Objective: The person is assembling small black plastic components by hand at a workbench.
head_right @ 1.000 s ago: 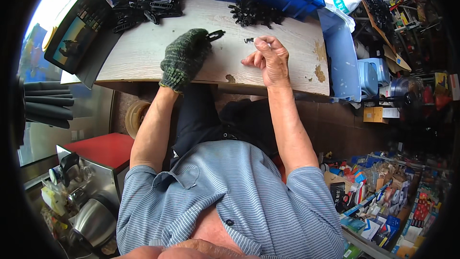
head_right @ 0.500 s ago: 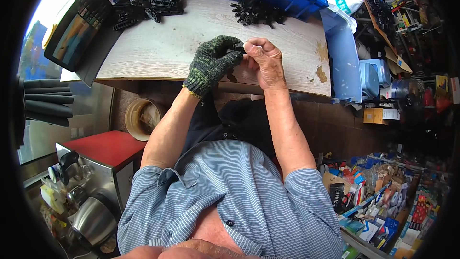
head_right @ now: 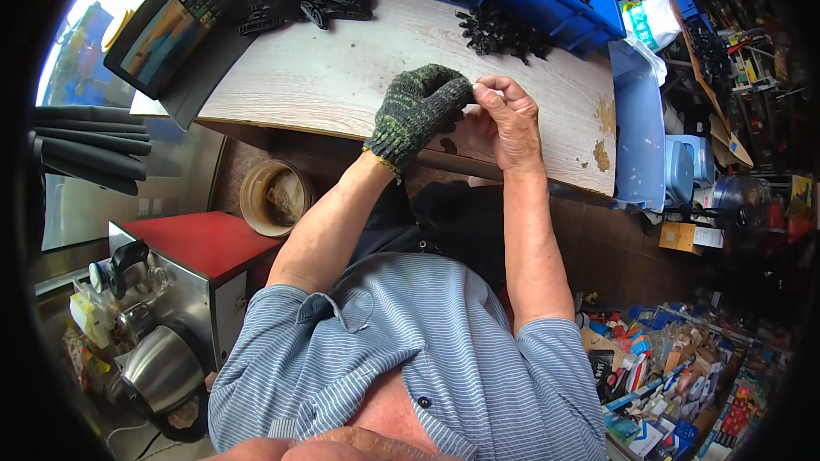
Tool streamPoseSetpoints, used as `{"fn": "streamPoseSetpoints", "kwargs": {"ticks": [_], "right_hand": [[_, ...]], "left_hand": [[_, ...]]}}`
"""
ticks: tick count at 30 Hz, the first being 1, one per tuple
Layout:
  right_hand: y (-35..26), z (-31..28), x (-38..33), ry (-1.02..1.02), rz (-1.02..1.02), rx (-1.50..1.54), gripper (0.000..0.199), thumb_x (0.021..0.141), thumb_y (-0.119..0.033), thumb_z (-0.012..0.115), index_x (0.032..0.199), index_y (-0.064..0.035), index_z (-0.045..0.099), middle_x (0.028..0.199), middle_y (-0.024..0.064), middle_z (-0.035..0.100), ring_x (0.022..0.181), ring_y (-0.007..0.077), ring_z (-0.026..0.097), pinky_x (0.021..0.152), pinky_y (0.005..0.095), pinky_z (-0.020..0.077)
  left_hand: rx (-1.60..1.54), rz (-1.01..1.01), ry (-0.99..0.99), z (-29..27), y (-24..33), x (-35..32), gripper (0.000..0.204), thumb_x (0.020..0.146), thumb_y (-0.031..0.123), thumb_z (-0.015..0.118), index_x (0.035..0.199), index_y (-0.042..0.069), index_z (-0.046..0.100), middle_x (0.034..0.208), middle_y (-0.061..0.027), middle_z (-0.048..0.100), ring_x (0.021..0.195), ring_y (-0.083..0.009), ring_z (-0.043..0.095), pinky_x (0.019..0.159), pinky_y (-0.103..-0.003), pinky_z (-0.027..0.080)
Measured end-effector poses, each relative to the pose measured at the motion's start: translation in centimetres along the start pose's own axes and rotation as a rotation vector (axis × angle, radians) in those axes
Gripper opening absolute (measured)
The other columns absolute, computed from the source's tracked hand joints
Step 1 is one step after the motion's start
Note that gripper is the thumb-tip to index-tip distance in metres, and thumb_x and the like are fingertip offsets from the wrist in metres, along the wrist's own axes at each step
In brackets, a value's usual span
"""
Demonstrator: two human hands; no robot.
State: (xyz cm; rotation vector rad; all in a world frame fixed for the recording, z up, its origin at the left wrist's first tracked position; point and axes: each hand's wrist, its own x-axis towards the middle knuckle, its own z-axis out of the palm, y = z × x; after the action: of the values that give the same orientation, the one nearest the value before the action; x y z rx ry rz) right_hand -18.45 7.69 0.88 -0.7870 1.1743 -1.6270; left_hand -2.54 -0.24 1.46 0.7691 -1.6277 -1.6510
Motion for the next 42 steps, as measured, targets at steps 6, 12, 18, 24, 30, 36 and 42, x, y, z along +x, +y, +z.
{"fn": "streamPoseSetpoints", "kwargs": {"ticks": [6,12,18,24,30,36,42], "right_hand": [[-1.6,1.8,-0.4,0.064,0.063,-0.196,0.020,0.089,-0.026,0.076,0.085,-0.0102,0.065,0.059,-0.0016,0.055,0.046,0.0065,0.048,0.046,0.0224,0.0441],[-1.0,1.5,-0.3,0.002,0.006,-0.326,0.034,0.091,-0.030,0.070,0.067,-0.0119,0.054,0.052,-0.0009,0.049,0.042,0.0079,0.044,0.042,0.0256,0.0411],[-0.6,1.7,-0.4,0.036,-0.003,-0.270,0.035,0.091,-0.029,0.070,0.066,-0.0115,0.052,0.051,-0.0013,0.050,0.044,0.0075,0.048,0.043,0.0244,0.0389],[-1.3,1.4,-1.2,0.143,0.000,-0.057,0.031,0.092,-0.029,0.063,0.069,-0.0124,0.053,0.045,0.0003,0.039,0.046,0.0170,0.056,0.059,0.0425,0.0616],[-3.3,-5.0,-0.8,0.492,-0.032,0.002,0.050,0.091,-0.036,0.066,0.052,-0.0142,0.043,0.042,0.0049,0.040,0.048,0.0243,0.060,0.069,0.0533,0.0627],[-5.6,-8.6,-0.3,0.868,-0.059,0.034,0.040,0.084,-0.034,0.076,0.093,-0.0053,0.049,0.044,0.0050,0.039,0.046,0.0273,0.057,0.065,0.0529,0.0617],[-4.7,-8.7,1.6,0.768,0.037,-0.135,0.023,0.085,-0.019,0.078,0.094,-0.0052,0.061,0.045,0.0027,0.041,0.043,0.0194,0.052,0.058,0.0452,0.0610]], "left_hand": [[-0.200,-0.066,0.085,-0.1,-0.3,-0.6,0.028,0.092,0.023,0.072,0.104,-0.002,0.068,0.086,-0.0085,0.071,0.069,-0.0136,0.066,0.061,-0.028,0.055],[-0.157,-0.008,0.086,0.0,-0.8,-0.6,0.026,0.089,0.024,0.072,0.099,-0.001,0.070,0.083,-0.0100,0.072,0.071,-0.0163,0.068,0.065,-0.032,0.056],[-0.104,0.038,0.028,-0.1,-1.0,-0.8,0.024,0.090,0.021,0.071,0.103,0.000,0.069,0.089,-0.0098,0.072,0.077,-0.0159,0.069,0.068,-0.032,0.056],[0.441,0.526,0.306,-5.0,-0.4,-0.6,0.030,0.089,0.003,0.067,0.118,0.007,0.070,0.106,-0.0093,0.072,0.095,-0.0185,0.069,0.084,-0.032,0.056],[1.460,0.550,0.548,-16.8,0.6,4.1,0.022,0.083,0.009,0.060,0.102,0.016,0.069,0.114,-0.0127,0.067,0.118,-0.0377,0.058,0.101,-0.051,0.045],[1.449,0.598,0.349,-16.8,-0.2,4.0,0.021,0.083,0.013,0.063,0.103,0.015,0.069,0.122,-0.0113,0.062,0.129,-0.0383,0.050,0.095,-0.056,0.045],[1.273,0.541,0.087,-13.9,-0.3,3.8,0.019,0.083,0.012,0.063,0.100,0.016,0.070,0.115,-0.0105,0.065,0.117,-0.0350,0.058,0.094,-0.051,0.047]]}}
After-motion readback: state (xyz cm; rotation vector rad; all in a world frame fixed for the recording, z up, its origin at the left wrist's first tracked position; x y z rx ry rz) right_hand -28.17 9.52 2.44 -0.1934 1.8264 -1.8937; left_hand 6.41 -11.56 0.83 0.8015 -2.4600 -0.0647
